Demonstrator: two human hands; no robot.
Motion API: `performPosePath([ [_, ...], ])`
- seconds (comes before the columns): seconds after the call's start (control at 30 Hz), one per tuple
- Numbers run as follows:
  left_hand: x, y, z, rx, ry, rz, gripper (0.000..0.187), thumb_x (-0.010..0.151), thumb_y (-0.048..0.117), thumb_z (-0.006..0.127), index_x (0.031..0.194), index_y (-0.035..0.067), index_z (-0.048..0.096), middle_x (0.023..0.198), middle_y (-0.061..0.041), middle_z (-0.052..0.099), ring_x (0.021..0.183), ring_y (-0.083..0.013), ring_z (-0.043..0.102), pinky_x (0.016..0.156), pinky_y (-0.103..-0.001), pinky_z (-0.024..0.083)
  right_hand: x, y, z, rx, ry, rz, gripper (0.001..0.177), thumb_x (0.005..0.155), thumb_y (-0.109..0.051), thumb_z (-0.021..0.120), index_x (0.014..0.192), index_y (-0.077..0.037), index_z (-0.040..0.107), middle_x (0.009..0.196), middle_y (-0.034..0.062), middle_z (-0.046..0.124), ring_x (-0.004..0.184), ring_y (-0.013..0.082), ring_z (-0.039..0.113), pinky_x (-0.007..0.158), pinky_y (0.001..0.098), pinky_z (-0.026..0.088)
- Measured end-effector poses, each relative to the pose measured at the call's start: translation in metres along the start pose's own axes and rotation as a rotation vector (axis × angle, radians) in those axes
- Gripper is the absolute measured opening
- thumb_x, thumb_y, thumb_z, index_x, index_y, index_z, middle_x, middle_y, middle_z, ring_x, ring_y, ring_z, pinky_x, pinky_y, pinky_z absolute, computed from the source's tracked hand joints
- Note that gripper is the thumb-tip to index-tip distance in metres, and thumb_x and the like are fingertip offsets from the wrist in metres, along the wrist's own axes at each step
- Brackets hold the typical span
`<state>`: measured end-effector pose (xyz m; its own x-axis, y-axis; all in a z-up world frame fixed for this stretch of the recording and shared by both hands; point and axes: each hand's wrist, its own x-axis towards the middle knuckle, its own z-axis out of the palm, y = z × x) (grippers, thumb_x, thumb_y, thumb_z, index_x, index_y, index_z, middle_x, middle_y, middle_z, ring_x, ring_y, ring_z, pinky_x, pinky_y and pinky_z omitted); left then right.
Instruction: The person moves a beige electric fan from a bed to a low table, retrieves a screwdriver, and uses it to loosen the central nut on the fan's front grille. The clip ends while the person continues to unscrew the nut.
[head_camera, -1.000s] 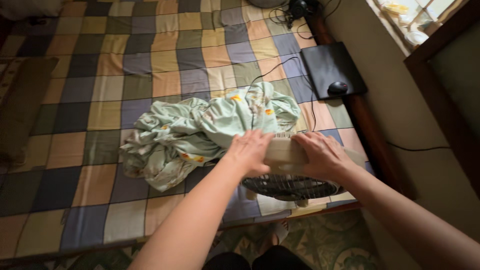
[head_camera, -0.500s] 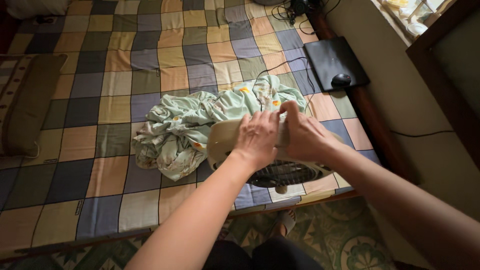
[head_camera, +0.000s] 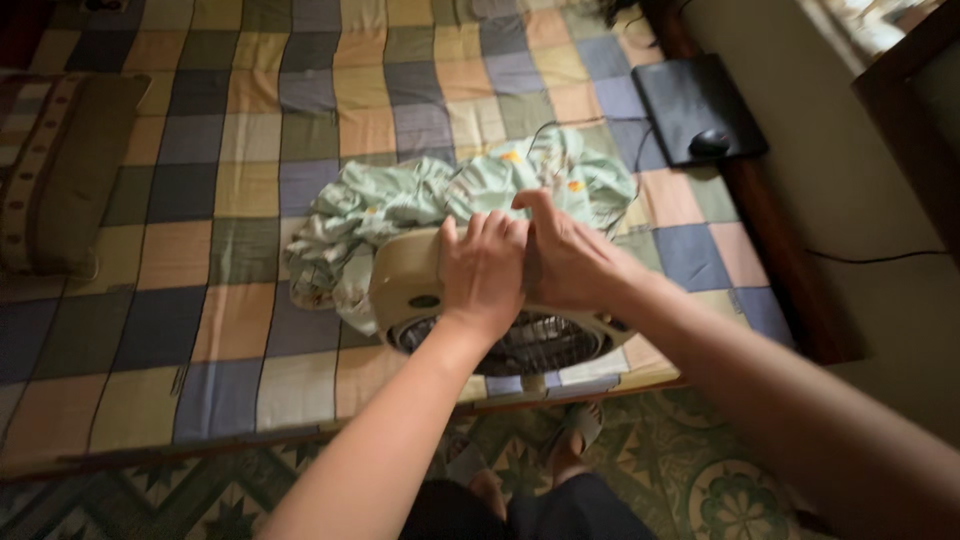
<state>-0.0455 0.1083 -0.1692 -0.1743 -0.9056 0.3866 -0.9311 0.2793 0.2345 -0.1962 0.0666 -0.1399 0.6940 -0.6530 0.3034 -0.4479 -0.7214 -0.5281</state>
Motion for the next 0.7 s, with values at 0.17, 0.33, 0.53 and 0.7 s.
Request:
performPosePath([
  [0.17,-0.016,-0.009,0.006,0.032,-0.008,-0.022,0.055,0.069,0.008,0.079,0.12,0.011,0.058,0.118,-0.008,0.058,0.119,-0.0301,0.054,0.111,-0.065,0.034,0.001,-0.004,0.014,-0.027,-0.056,0.002,0.083,0.069,-0.018,0.09,0.129,-0.001,0.035,0.092,0.0231,0.068,0.086,0.0454,0.069,0.069,0.0491,0.054],
  [0.33,-0.025,-0.021,0.031,0.013,-0.021,-0.044,0.057,0.067,0.005,0.073,0.121,0.008,0.057,0.116,-0.01,0.058,0.117,-0.0316,0.053,0.111,-0.068,0.031,0.005,0.006,0.031,-0.024,-0.081,-0.01,0.082,0.067,-0.02,0.092,0.124,0.001,0.037,0.098,0.0258,0.068,0.09,0.0451,0.07,0.073,0.0483,0.057],
  [0.53,-0.034,-0.037,0.064,0.003,-0.045,-0.068,0.048,0.077,0.005,0.067,0.124,0.008,0.056,0.119,-0.011,0.057,0.12,-0.0327,0.052,0.113,-0.067,0.03,0.004,0.022,0.051,-0.022,-0.064,-0.058,0.086,0.063,-0.023,0.095,0.127,0.001,0.042,0.109,0.0257,0.067,0.104,0.0417,0.068,0.086,0.0472,0.055],
  [0.7,-0.01,-0.047,0.082,0.041,-0.113,-0.086,0.068,0.064,0.029,0.078,0.124,0.008,0.055,0.121,-0.012,0.054,0.121,-0.0335,0.05,0.115,-0.069,0.025,0.016,0.045,0.05,-0.025,-0.036,-0.072,0.106,0.058,-0.023,0.092,0.144,0.005,0.036,0.131,0.0285,0.056,0.121,0.0419,0.058,0.104,0.0476,0.048],
])
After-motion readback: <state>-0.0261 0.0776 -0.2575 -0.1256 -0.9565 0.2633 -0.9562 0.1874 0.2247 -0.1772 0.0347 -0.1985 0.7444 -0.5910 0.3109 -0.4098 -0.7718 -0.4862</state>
